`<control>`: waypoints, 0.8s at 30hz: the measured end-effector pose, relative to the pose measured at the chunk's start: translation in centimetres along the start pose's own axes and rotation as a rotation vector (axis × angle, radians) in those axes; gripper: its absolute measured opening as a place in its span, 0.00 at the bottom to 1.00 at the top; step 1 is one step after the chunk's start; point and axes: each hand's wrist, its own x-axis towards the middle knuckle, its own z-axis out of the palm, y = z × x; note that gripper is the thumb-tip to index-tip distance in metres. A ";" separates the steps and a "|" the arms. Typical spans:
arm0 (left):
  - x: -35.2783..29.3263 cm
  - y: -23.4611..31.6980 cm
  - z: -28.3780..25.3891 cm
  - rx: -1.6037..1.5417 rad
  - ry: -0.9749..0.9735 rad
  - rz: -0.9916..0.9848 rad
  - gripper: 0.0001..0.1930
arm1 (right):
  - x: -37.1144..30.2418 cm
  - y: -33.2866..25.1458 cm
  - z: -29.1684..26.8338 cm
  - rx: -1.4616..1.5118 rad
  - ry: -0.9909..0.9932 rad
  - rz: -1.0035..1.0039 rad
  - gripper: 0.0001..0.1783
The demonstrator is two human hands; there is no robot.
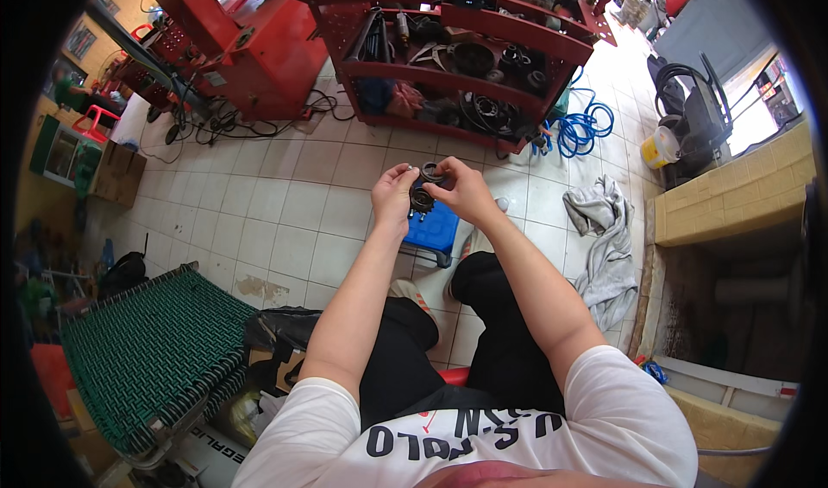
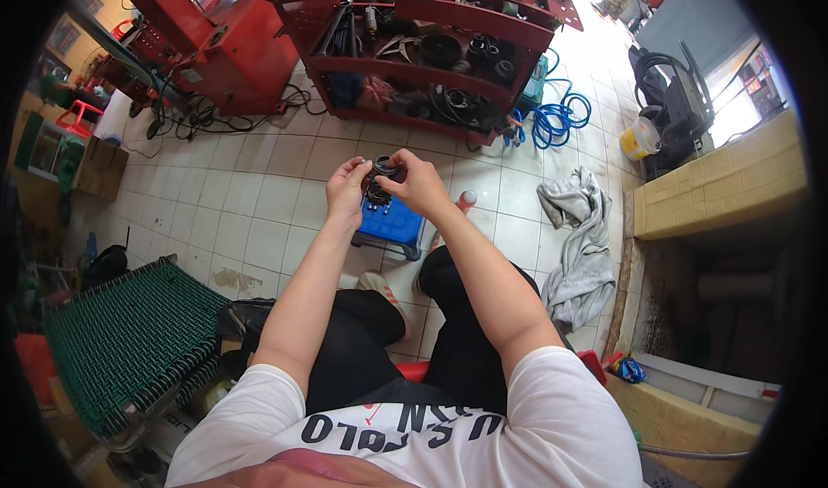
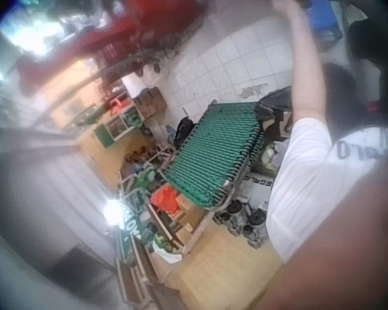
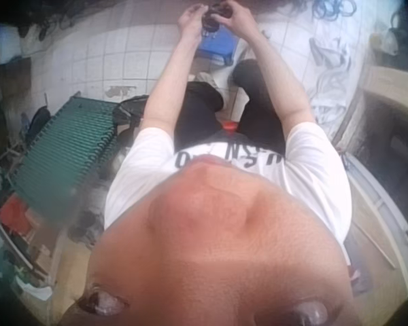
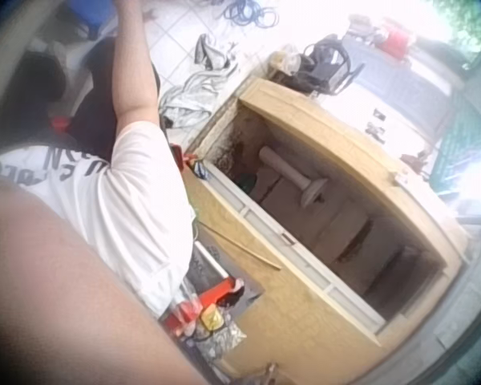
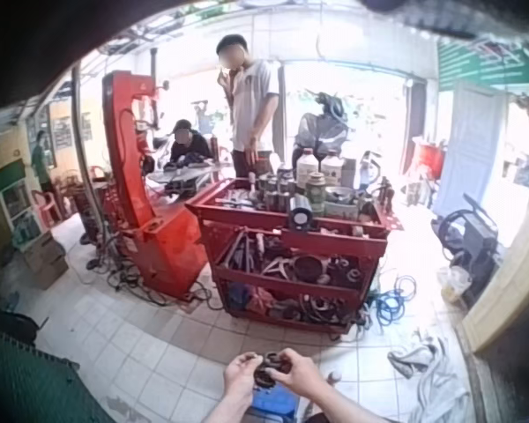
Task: The person sits on a low stool in a workshop and assembles a small mechanical component, likely a carburetor, using a screwdriver. They manipulate the metal parts, insert screws, and tighten them while occasionally picking up and placing down tools on a blue stool.
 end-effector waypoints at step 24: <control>1.2 -0.1 -1.9 0.211 0.148 -0.221 0.33 | -0.7 7.0 1.6 -0.404 -0.338 0.118 0.23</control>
